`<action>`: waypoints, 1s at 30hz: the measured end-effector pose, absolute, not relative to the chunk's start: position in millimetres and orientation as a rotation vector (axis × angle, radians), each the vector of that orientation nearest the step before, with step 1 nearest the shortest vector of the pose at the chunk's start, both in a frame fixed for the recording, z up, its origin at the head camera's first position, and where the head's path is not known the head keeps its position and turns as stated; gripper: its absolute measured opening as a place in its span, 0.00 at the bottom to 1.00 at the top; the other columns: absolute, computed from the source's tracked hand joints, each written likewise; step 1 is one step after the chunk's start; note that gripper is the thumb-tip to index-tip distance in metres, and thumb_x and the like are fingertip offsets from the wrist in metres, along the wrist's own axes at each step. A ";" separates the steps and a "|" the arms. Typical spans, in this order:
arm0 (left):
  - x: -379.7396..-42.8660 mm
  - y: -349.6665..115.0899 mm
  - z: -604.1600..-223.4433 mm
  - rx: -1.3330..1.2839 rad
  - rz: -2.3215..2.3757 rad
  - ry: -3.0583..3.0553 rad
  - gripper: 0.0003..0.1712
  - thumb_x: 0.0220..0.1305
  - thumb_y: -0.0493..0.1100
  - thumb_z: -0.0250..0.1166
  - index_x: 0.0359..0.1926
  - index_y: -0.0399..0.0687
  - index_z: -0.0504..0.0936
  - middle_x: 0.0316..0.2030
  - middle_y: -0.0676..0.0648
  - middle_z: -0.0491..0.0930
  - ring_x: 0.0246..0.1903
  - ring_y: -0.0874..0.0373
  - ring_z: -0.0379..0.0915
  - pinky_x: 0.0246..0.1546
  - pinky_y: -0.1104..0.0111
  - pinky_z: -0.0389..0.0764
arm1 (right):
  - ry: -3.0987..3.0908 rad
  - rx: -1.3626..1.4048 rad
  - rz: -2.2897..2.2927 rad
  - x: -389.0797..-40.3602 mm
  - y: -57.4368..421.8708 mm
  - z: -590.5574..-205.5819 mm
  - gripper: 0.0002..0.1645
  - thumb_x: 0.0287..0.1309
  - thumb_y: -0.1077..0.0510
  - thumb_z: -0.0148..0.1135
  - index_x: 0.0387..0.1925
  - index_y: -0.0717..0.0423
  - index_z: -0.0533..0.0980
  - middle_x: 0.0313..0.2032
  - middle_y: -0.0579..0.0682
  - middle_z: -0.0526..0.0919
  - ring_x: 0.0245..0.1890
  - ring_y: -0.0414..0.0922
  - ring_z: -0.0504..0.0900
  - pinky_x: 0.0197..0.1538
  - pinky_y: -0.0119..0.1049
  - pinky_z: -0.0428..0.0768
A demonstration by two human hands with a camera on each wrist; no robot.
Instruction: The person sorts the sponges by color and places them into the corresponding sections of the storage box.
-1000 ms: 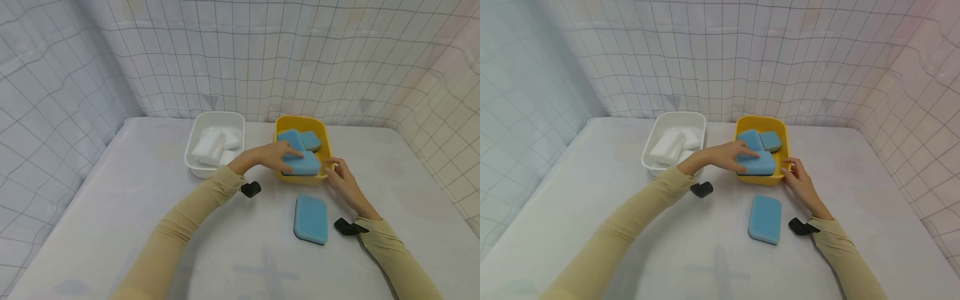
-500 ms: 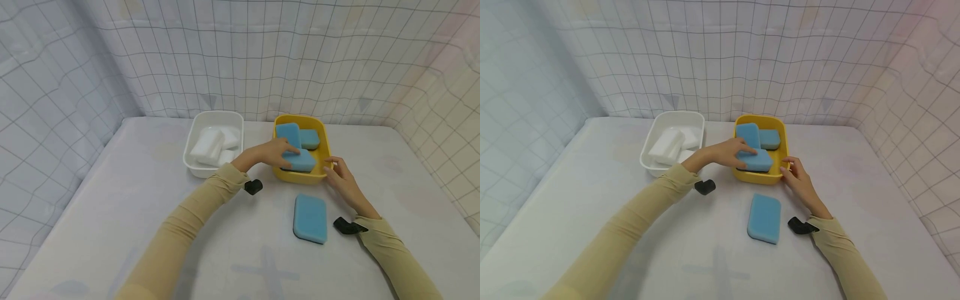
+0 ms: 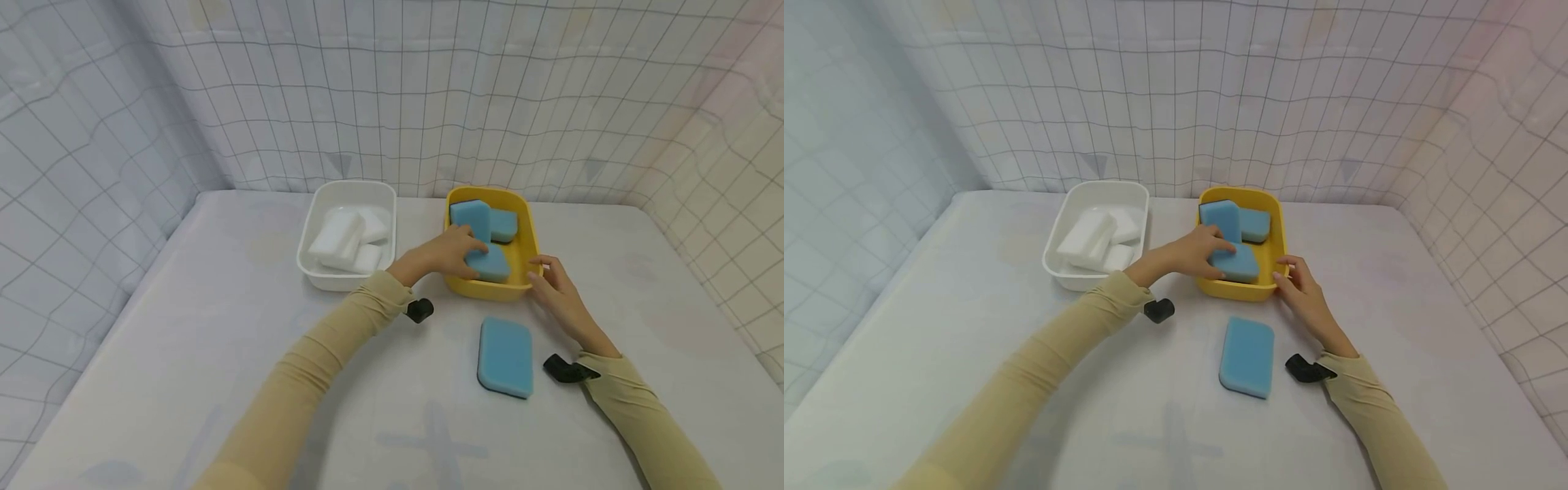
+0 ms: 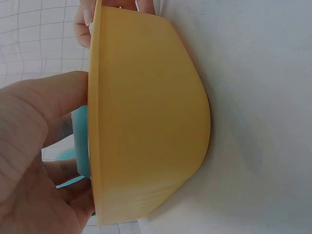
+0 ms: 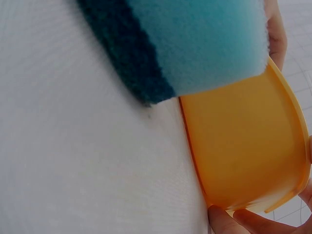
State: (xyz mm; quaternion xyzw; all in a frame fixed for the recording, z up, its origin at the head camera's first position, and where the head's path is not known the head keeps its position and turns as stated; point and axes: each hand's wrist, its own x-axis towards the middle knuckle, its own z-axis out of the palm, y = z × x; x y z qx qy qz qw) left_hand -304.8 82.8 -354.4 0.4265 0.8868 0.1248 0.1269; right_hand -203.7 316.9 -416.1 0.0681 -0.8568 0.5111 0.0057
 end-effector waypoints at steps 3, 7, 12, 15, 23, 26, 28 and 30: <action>-304.7 83.2 -354.3 1.243 0.355 2.588 0.30 0.60 0.53 0.63 0.63 0.53 0.71 0.60 0.42 0.65 0.56 0.50 0.59 0.56 0.64 0.68 | -2.682 0.215 1.592 -204.3 317.0 -415.9 0.27 0.70 0.49 0.44 0.63 0.56 0.53 0.56 0.68 0.70 0.43 0.28 0.70 0.43 0.19 0.72; -301.2 82.0 -351.7 1.237 0.354 2.587 0.30 0.60 0.53 0.63 0.63 0.52 0.71 0.62 0.41 0.63 0.59 0.48 0.57 0.58 0.62 0.67 | -2.685 0.204 1.598 -204.9 316.9 -416.2 0.27 0.70 0.49 0.44 0.63 0.55 0.53 0.58 0.68 0.68 0.45 0.29 0.70 0.44 0.18 0.72; -298.5 80.0 -351.3 1.241 0.372 2.595 0.30 0.60 0.54 0.63 0.62 0.52 0.71 0.62 0.41 0.63 0.58 0.49 0.58 0.57 0.63 0.68 | -2.691 0.192 1.600 -205.0 316.7 -416.6 0.27 0.70 0.48 0.44 0.63 0.55 0.53 0.60 0.68 0.67 0.47 0.31 0.70 0.44 0.18 0.72; -297.8 79.0 -351.6 1.246 0.403 2.591 0.29 0.60 0.53 0.64 0.62 0.52 0.72 0.61 0.41 0.64 0.58 0.49 0.58 0.56 0.62 0.68 | -2.691 0.190 1.605 -205.1 316.4 -416.8 0.27 0.70 0.48 0.44 0.63 0.55 0.53 0.61 0.68 0.66 0.49 0.32 0.70 0.44 0.17 0.72; -295.5 77.0 -351.8 1.250 0.466 2.580 0.28 0.61 0.52 0.62 0.61 0.51 0.72 0.61 0.41 0.64 0.59 0.49 0.58 0.57 0.62 0.68 | -2.697 0.186 1.609 -205.1 315.8 -416.2 0.27 0.70 0.48 0.44 0.63 0.55 0.53 0.63 0.67 0.64 0.53 0.38 0.70 0.45 0.16 0.72; -293.8 76.5 -351.0 1.259 0.485 2.577 0.28 0.62 0.51 0.62 0.62 0.50 0.72 0.61 0.42 0.64 0.59 0.50 0.58 0.58 0.62 0.67 | -2.701 0.186 1.606 -204.7 315.8 -415.7 0.28 0.69 0.47 0.44 0.63 0.54 0.53 0.62 0.67 0.64 0.52 0.36 0.70 0.45 0.17 0.73; -292.5 76.3 -350.7 1.265 0.491 2.579 0.28 0.62 0.51 0.62 0.62 0.50 0.71 0.61 0.42 0.64 0.59 0.50 0.58 0.58 0.62 0.67 | -2.703 0.185 1.597 -204.3 315.8 -415.5 0.27 0.70 0.48 0.44 0.63 0.54 0.53 0.62 0.67 0.65 0.50 0.34 0.70 0.44 0.17 0.72; -291.1 75.9 -350.7 1.269 0.499 2.585 0.28 0.62 0.51 0.62 0.62 0.50 0.71 0.61 0.42 0.64 0.59 0.50 0.59 0.58 0.63 0.68 | -2.707 0.184 1.593 -203.9 315.7 -415.3 0.27 0.70 0.48 0.44 0.63 0.54 0.53 0.61 0.67 0.66 0.48 0.32 0.70 0.44 0.17 0.72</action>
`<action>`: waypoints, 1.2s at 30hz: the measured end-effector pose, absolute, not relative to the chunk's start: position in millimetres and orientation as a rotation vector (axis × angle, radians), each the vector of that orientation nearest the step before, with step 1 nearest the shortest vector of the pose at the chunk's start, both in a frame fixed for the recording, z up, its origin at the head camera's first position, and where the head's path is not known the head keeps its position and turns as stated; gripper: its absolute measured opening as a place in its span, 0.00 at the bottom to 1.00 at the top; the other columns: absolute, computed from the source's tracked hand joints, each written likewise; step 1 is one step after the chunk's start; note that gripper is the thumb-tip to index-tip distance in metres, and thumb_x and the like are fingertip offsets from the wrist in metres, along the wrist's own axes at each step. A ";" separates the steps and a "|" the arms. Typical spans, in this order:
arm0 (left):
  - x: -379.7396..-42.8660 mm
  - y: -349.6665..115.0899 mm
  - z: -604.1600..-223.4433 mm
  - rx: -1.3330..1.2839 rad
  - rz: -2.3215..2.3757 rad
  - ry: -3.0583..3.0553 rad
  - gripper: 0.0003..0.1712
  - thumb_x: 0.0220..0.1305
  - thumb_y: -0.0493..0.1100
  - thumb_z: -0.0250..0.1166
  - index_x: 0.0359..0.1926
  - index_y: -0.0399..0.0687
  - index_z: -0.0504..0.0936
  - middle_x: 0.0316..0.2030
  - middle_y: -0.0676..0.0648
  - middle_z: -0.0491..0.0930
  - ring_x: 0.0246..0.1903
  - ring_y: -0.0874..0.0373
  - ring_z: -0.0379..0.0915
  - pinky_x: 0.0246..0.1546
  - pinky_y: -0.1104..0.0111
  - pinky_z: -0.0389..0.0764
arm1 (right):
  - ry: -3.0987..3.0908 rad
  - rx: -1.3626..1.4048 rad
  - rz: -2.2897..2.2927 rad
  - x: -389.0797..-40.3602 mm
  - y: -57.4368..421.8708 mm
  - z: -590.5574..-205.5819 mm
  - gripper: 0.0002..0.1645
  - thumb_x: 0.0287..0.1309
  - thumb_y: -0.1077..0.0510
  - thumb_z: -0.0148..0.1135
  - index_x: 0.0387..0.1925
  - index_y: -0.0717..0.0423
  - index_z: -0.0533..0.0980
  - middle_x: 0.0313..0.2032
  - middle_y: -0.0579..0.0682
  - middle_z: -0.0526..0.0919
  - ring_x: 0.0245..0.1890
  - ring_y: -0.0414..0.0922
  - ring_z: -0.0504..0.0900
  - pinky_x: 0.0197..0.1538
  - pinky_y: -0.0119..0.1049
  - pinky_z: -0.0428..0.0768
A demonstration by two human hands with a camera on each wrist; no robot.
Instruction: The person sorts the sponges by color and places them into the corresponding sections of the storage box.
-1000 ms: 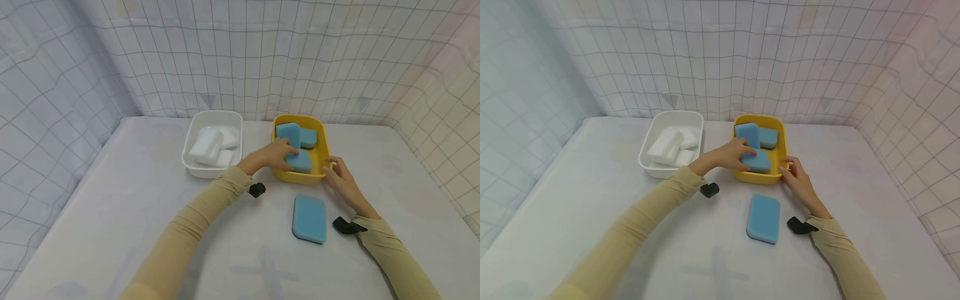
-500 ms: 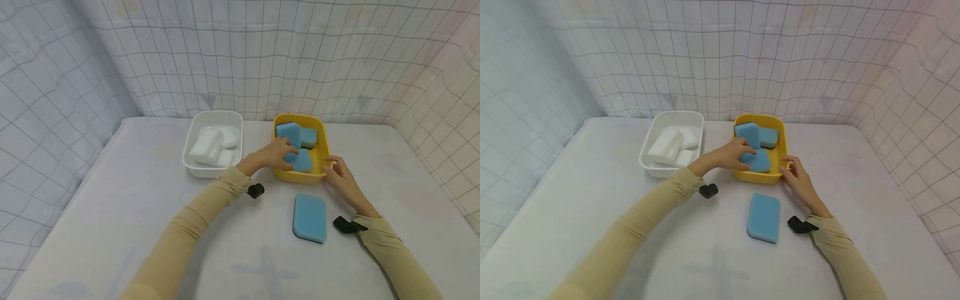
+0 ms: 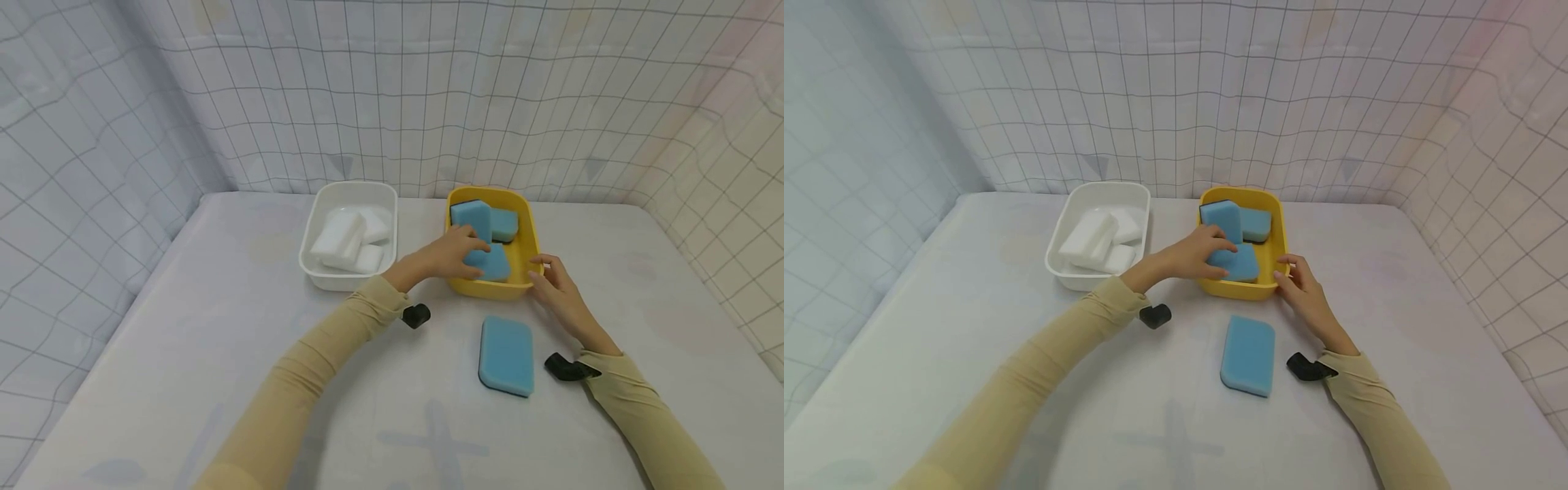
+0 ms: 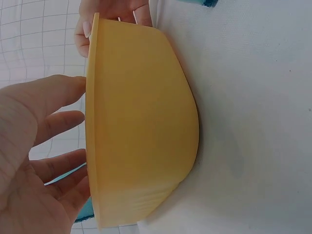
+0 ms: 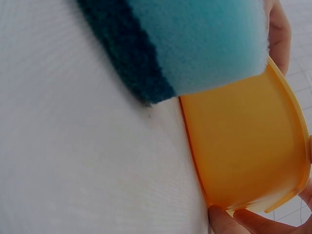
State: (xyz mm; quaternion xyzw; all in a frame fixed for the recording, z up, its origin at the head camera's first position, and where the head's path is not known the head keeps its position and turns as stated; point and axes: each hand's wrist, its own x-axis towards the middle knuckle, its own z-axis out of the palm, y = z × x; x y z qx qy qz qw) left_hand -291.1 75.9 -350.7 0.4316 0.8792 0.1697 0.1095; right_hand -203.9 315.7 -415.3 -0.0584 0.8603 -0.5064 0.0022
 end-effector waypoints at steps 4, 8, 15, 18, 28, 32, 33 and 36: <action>-287.7 73.9 -351.2 1.277 0.507 2.607 0.28 0.62 0.50 0.62 0.63 0.51 0.70 0.60 0.43 0.65 0.58 0.51 0.60 0.58 0.64 0.68 | 2.703 -0.185 -1.586 -203.2 314.9 -414.8 0.27 0.70 0.48 0.44 0.63 0.54 0.53 0.61 0.68 0.66 0.47 0.30 0.70 0.44 0.17 0.72; -283.0 71.4 -350.3 1.307 0.517 2.626 0.29 0.63 0.50 0.61 0.64 0.51 0.69 0.59 0.43 0.65 0.57 0.52 0.60 0.57 0.64 0.69 | 2.707 -0.180 -1.585 -202.4 315.0 -414.4 0.28 0.70 0.47 0.44 0.63 0.55 0.53 0.60 0.68 0.66 0.47 0.30 0.70 0.44 0.17 0.72; -275.1 67.3 -347.9 1.383 0.567 2.619 0.30 0.62 0.49 0.62 0.64 0.47 0.69 0.58 0.42 0.66 0.56 0.52 0.62 0.57 0.64 0.69 | 2.715 -0.191 -1.586 -202.4 316.6 -415.1 0.27 0.70 0.48 0.44 0.64 0.55 0.53 0.58 0.69 0.68 0.45 0.27 0.70 0.43 0.19 0.73; -272.2 65.1 -348.1 1.403 0.609 2.621 0.30 0.62 0.49 0.63 0.63 0.47 0.69 0.57 0.42 0.67 0.55 0.52 0.62 0.57 0.65 0.69 | 2.707 -0.180 -1.580 -202.2 316.7 -415.2 0.28 0.70 0.47 0.44 0.64 0.54 0.53 0.57 0.68 0.69 0.44 0.27 0.70 0.43 0.20 0.73; -260.7 54.8 -353.9 1.495 0.785 2.605 0.28 0.62 0.47 0.63 0.62 0.45 0.70 0.57 0.42 0.68 0.56 0.51 0.62 0.58 0.63 0.68 | 2.659 -0.174 -1.614 -204.5 316.1 -417.4 0.29 0.69 0.46 0.44 0.64 0.54 0.53 0.60 0.67 0.66 0.49 0.33 0.69 0.45 0.20 0.73; -254.0 52.5 -355.5 1.538 0.852 2.571 0.28 0.62 0.46 0.62 0.62 0.44 0.70 0.57 0.42 0.67 0.56 0.52 0.62 0.58 0.64 0.68 | 2.656 -0.176 -1.616 -204.2 317.4 -417.9 0.28 0.70 0.47 0.44 0.64 0.54 0.52 0.60 0.67 0.66 0.49 0.32 0.69 0.45 0.19 0.73; -252.3 52.2 -355.7 1.550 0.868 2.562 0.28 0.62 0.45 0.62 0.62 0.45 0.70 0.57 0.42 0.67 0.56 0.52 0.62 0.58 0.64 0.68 | 2.657 -0.179 -1.618 -204.0 317.6 -417.9 0.28 0.70 0.47 0.44 0.65 0.54 0.52 0.59 0.67 0.66 0.48 0.32 0.70 0.45 0.19 0.73; -247.4 51.9 -356.5 1.587 0.904 2.545 0.28 0.62 0.46 0.63 0.62 0.46 0.70 0.57 0.42 0.67 0.56 0.52 0.62 0.57 0.64 0.68 | 2.659 -0.197 -1.629 -203.2 318.3 -417.7 0.28 0.70 0.48 0.44 0.64 0.55 0.52 0.58 0.68 0.67 0.46 0.30 0.70 0.44 0.20 0.73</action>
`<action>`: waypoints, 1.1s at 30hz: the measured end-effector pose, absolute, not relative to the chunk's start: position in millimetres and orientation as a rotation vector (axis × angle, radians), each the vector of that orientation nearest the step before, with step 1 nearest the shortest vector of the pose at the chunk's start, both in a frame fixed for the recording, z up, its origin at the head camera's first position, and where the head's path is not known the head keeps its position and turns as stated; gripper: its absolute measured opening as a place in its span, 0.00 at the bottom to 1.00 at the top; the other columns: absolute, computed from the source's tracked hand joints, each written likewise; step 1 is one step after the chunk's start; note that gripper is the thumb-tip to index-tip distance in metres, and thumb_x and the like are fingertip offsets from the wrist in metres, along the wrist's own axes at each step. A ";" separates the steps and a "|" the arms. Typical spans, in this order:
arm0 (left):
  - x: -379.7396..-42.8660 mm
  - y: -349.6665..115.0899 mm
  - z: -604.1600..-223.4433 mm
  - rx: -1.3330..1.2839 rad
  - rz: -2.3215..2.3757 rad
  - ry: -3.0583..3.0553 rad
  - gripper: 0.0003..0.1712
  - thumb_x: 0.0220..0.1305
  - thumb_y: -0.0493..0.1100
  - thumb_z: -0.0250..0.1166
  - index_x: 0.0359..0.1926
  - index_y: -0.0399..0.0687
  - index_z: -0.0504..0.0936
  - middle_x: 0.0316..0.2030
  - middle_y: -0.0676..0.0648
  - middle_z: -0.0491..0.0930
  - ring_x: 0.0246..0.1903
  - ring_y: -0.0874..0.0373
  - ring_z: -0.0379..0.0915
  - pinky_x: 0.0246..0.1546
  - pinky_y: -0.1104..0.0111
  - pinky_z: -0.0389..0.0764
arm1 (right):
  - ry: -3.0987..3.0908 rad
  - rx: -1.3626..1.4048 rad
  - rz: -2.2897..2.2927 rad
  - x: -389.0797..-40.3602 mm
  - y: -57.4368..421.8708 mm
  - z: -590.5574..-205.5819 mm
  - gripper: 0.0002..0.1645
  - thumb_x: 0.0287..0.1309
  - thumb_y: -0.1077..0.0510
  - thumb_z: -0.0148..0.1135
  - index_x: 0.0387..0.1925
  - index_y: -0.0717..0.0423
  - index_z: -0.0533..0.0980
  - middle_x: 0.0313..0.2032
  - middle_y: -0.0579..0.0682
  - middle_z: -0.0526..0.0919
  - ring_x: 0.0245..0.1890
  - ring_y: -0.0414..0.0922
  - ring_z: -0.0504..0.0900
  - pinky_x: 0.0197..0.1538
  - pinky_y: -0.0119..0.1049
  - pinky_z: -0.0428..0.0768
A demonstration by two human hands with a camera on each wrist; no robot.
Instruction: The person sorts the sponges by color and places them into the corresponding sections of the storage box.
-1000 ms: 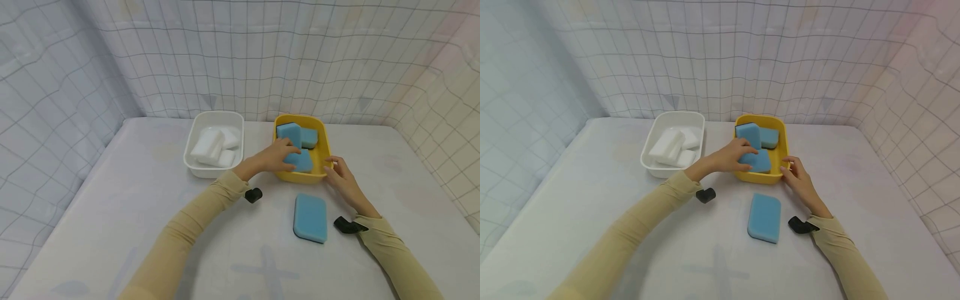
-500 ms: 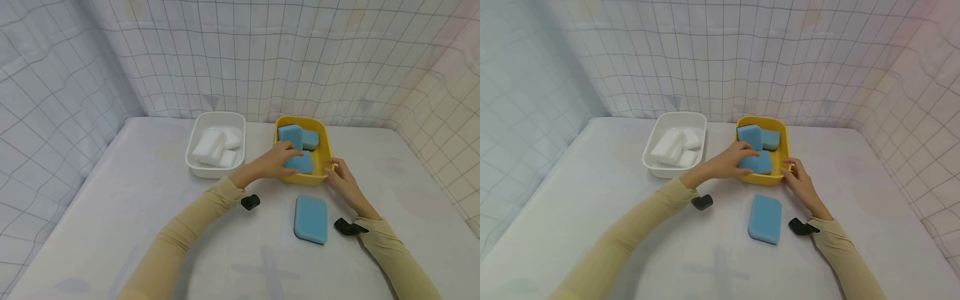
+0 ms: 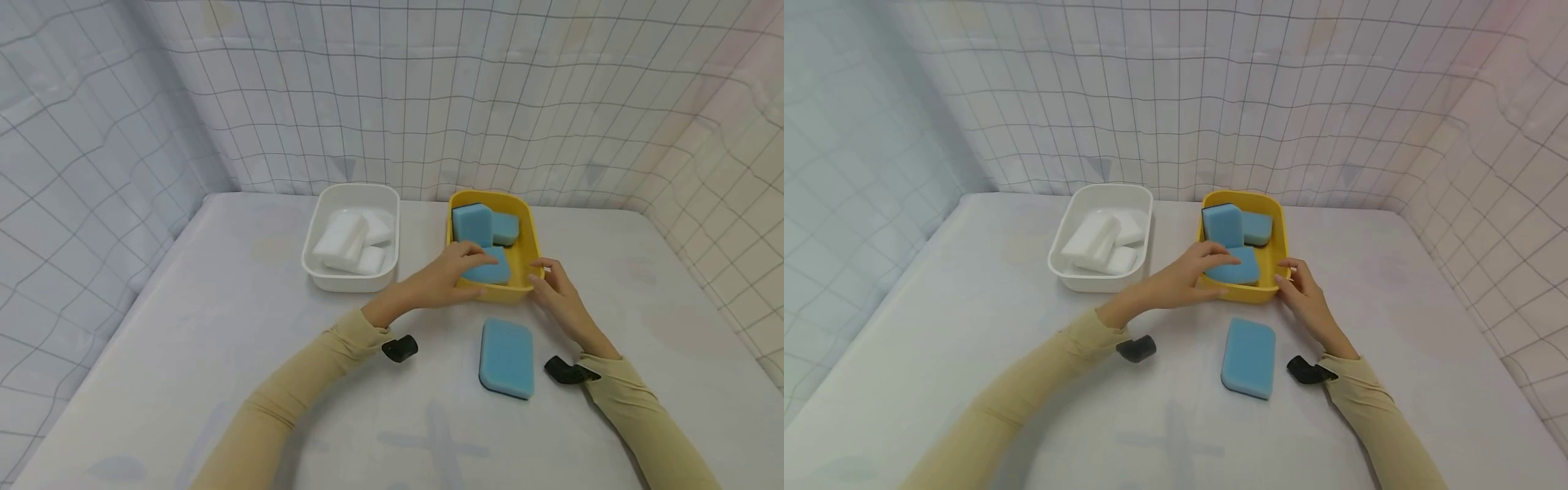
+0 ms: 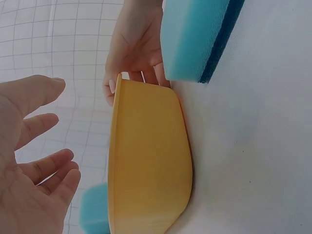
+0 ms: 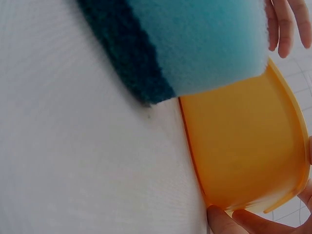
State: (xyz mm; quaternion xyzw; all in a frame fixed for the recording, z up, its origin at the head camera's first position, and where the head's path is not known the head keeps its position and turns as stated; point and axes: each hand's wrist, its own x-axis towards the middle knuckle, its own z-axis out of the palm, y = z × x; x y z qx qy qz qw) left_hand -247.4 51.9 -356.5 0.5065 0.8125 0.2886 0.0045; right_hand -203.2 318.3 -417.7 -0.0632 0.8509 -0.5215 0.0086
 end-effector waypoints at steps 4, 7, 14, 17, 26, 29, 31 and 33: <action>-241.5 51.6 -357.7 1.609 0.921 2.531 0.27 0.62 0.46 0.63 0.62 0.48 0.70 0.57 0.43 0.68 0.57 0.54 0.62 0.58 0.65 0.67 | 2.676 -0.213 -1.626 -202.5 317.9 -417.8 0.27 0.70 0.49 0.43 0.64 0.55 0.52 0.54 0.67 0.69 0.43 0.32 0.71 0.42 0.22 0.73; -237.0 51.3 -359.3 1.614 0.926 2.515 0.27 0.62 0.46 0.63 0.62 0.49 0.71 0.57 0.44 0.67 0.57 0.55 0.61 0.59 0.66 0.67 | 2.682 -0.205 -1.615 -202.5 317.8 -417.9 0.27 0.70 0.48 0.43 0.64 0.55 0.53 0.55 0.67 0.69 0.43 0.31 0.70 0.42 0.22 0.73; -225.5 51.9 -364.9 1.670 0.937 2.437 0.29 0.60 0.44 0.64 0.62 0.46 0.70 0.56 0.44 0.67 0.56 0.55 0.61 0.57 0.68 0.67 | 2.672 -0.195 -1.622 -203.1 317.7 -417.5 0.28 0.70 0.46 0.43 0.63 0.55 0.52 0.59 0.68 0.66 0.47 0.31 0.69 0.44 0.20 0.73; -221.9 53.3 -367.6 1.702 0.905 2.424 0.30 0.60 0.46 0.64 0.63 0.46 0.69 0.56 0.44 0.68 0.55 0.55 0.62 0.56 0.68 0.66 | 2.679 -0.193 -1.619 -203.1 317.4 -417.8 0.28 0.70 0.47 0.43 0.63 0.55 0.52 0.58 0.67 0.66 0.45 0.31 0.69 0.43 0.21 0.72; -215.3 57.8 -373.2 1.716 0.798 2.388 0.33 0.60 0.48 0.64 0.65 0.46 0.67 0.57 0.45 0.68 0.58 0.55 0.62 0.60 0.67 0.65 | 2.705 -0.190 -1.594 -204.2 317.4 -418.9 0.27 0.70 0.46 0.43 0.62 0.54 0.53 0.55 0.65 0.68 0.43 0.34 0.70 0.42 0.22 0.73; -212.3 58.9 -375.0 1.720 0.772 2.349 0.34 0.59 0.49 0.65 0.65 0.45 0.67 0.59 0.44 0.67 0.59 0.55 0.60 0.61 0.68 0.64 | 2.708 -0.202 -1.597 -204.3 317.5 -418.9 0.27 0.70 0.46 0.43 0.62 0.55 0.53 0.55 0.65 0.68 0.42 0.33 0.70 0.41 0.22 0.73; -210.3 59.6 -376.4 1.732 0.755 2.321 0.35 0.59 0.49 0.65 0.65 0.45 0.67 0.60 0.44 0.66 0.60 0.55 0.59 0.61 0.68 0.63 | 2.704 -0.206 -1.604 -204.2 317.4 -418.8 0.27 0.70 0.47 0.43 0.63 0.55 0.53 0.55 0.65 0.69 0.42 0.32 0.70 0.42 0.22 0.73; -208.9 60.7 -377.9 1.746 0.731 2.292 0.34 0.59 0.50 0.65 0.65 0.46 0.67 0.60 0.44 0.66 0.60 0.55 0.59 0.61 0.68 0.63 | 2.701 -0.206 -1.613 -203.8 317.1 -418.6 0.27 0.70 0.47 0.43 0.63 0.55 0.53 0.55 0.65 0.69 0.42 0.30 0.70 0.42 0.21 0.73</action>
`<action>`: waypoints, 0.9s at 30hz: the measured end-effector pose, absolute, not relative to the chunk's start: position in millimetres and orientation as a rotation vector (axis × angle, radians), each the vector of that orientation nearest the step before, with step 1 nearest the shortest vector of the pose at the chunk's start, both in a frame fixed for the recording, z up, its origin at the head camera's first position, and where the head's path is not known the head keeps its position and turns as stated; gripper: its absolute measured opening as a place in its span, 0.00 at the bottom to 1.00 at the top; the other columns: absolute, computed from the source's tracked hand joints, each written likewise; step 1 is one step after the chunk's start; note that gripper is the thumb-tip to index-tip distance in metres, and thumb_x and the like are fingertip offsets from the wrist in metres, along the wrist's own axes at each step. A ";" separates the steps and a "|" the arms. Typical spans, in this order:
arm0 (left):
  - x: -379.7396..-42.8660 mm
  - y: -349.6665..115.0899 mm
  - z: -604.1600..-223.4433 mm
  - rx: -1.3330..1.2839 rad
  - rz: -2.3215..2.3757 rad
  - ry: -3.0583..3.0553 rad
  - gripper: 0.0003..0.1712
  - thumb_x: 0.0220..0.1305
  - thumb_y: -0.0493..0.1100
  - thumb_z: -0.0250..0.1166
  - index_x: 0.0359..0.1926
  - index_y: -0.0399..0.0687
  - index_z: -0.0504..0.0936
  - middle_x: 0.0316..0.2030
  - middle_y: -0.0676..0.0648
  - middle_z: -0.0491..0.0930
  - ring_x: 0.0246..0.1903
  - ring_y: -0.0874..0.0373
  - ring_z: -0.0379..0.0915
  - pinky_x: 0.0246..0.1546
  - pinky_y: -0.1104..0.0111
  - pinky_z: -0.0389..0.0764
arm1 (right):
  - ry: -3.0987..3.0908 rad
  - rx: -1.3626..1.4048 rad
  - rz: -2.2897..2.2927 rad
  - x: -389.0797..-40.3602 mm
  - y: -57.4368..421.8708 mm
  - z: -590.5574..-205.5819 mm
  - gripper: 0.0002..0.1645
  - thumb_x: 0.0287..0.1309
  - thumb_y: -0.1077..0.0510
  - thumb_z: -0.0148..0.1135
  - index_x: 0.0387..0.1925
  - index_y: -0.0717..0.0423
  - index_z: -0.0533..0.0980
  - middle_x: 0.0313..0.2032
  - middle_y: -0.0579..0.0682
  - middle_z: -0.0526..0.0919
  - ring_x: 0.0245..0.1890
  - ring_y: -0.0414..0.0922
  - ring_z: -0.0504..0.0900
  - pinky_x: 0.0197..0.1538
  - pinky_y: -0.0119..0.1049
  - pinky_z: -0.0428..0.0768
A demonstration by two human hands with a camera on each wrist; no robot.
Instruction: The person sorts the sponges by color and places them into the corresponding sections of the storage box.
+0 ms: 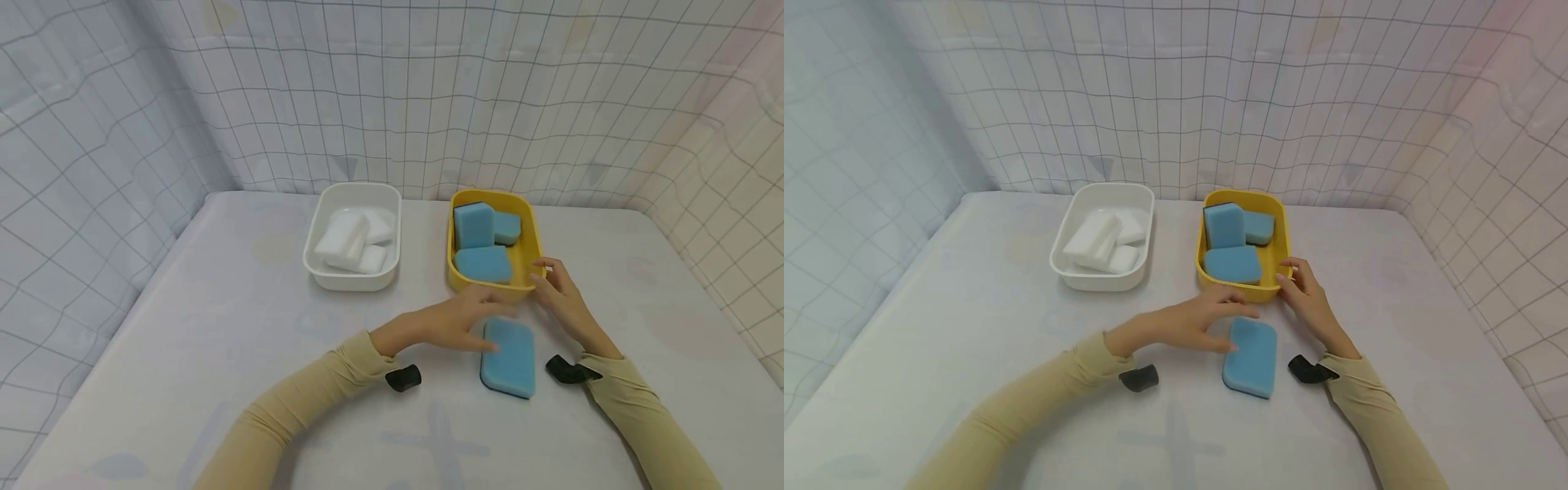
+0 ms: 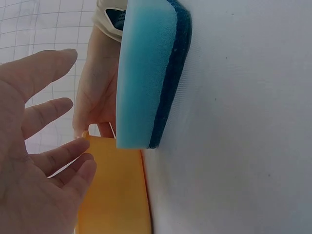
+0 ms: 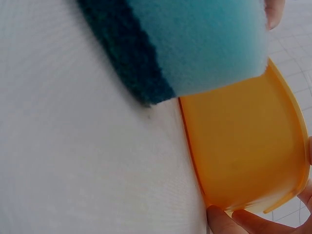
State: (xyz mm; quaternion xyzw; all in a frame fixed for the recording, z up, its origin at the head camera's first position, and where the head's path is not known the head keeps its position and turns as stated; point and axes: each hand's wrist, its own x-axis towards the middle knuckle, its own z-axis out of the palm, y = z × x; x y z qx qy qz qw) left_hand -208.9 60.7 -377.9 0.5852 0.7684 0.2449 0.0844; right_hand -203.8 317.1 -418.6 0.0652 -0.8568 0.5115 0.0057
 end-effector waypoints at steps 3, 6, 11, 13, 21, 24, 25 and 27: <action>-207.3 62.0 -379.7 1.727 0.690 2.265 0.34 0.59 0.51 0.65 0.64 0.49 0.67 0.61 0.45 0.65 0.60 0.56 0.57 0.61 0.69 0.62 | -2.671 0.209 1.621 -203.1 316.7 -417.9 0.27 0.70 0.48 0.44 0.63 0.55 0.53 0.55 0.67 0.69 0.43 0.29 0.70 0.43 0.21 0.73; -206.3 62.4 -380.6 1.695 0.658 2.255 0.33 0.59 0.53 0.65 0.64 0.52 0.67 0.62 0.46 0.63 0.61 0.56 0.55 0.62 0.69 0.61 | -2.670 0.211 1.631 -202.4 316.2 -416.9 0.27 0.70 0.49 0.44 0.63 0.55 0.53 0.56 0.67 0.68 0.44 0.28 0.70 0.44 0.20 0.73; -205.2 61.8 -381.1 1.681 0.647 2.237 0.34 0.58 0.52 0.66 0.65 0.52 0.67 0.63 0.43 0.61 0.62 0.54 0.54 0.63 0.66 0.61 | -2.674 0.214 1.643 -202.6 315.8 -416.0 0.28 0.70 0.49 0.44 0.64 0.55 0.52 0.59 0.67 0.67 0.46 0.30 0.70 0.44 0.19 0.73; -204.3 61.5 -381.8 1.680 0.632 2.229 0.35 0.58 0.52 0.66 0.65 0.52 0.66 0.63 0.41 0.60 0.63 0.53 0.54 0.63 0.65 0.60 | -2.679 0.214 1.637 -203.1 316.0 -416.5 0.28 0.70 0.48 0.44 0.64 0.56 0.52 0.58 0.67 0.67 0.46 0.30 0.70 0.44 0.19 0.73; -201.9 63.1 -384.3 1.650 0.524 2.230 0.37 0.55 0.54 0.68 0.65 0.56 0.66 0.66 0.42 0.58 0.63 0.52 0.52 0.62 0.67 0.61 | -2.663 0.218 1.695 -204.1 316.4 -417.4 0.28 0.70 0.48 0.43 0.64 0.56 0.51 0.59 0.68 0.66 0.48 0.31 0.71 0.46 0.20 0.73; -201.1 64.2 -384.7 1.638 0.486 2.222 0.38 0.54 0.55 0.68 0.65 0.57 0.65 0.66 0.43 0.56 0.63 0.52 0.52 0.62 0.65 0.61 | -2.664 0.212 1.688 -203.8 316.6 -417.4 0.28 0.70 0.48 0.43 0.64 0.56 0.52 0.59 0.68 0.66 0.47 0.30 0.71 0.45 0.19 0.73; -200.7 64.5 -384.8 1.634 0.469 2.222 0.39 0.54 0.55 0.68 0.66 0.57 0.65 0.66 0.43 0.56 0.63 0.52 0.52 0.63 0.65 0.61 | -2.666 0.209 1.687 -203.6 316.7 -417.3 0.28 0.70 0.48 0.43 0.64 0.55 0.52 0.59 0.68 0.66 0.47 0.30 0.70 0.45 0.19 0.73; -199.8 65.4 -385.5 1.622 0.445 2.217 0.40 0.53 0.56 0.69 0.66 0.57 0.64 0.67 0.43 0.54 0.65 0.52 0.50 0.65 0.63 0.60 | -2.667 0.202 1.690 -203.4 316.8 -417.4 0.28 0.70 0.47 0.44 0.64 0.55 0.52 0.59 0.68 0.66 0.47 0.29 0.70 0.45 0.19 0.73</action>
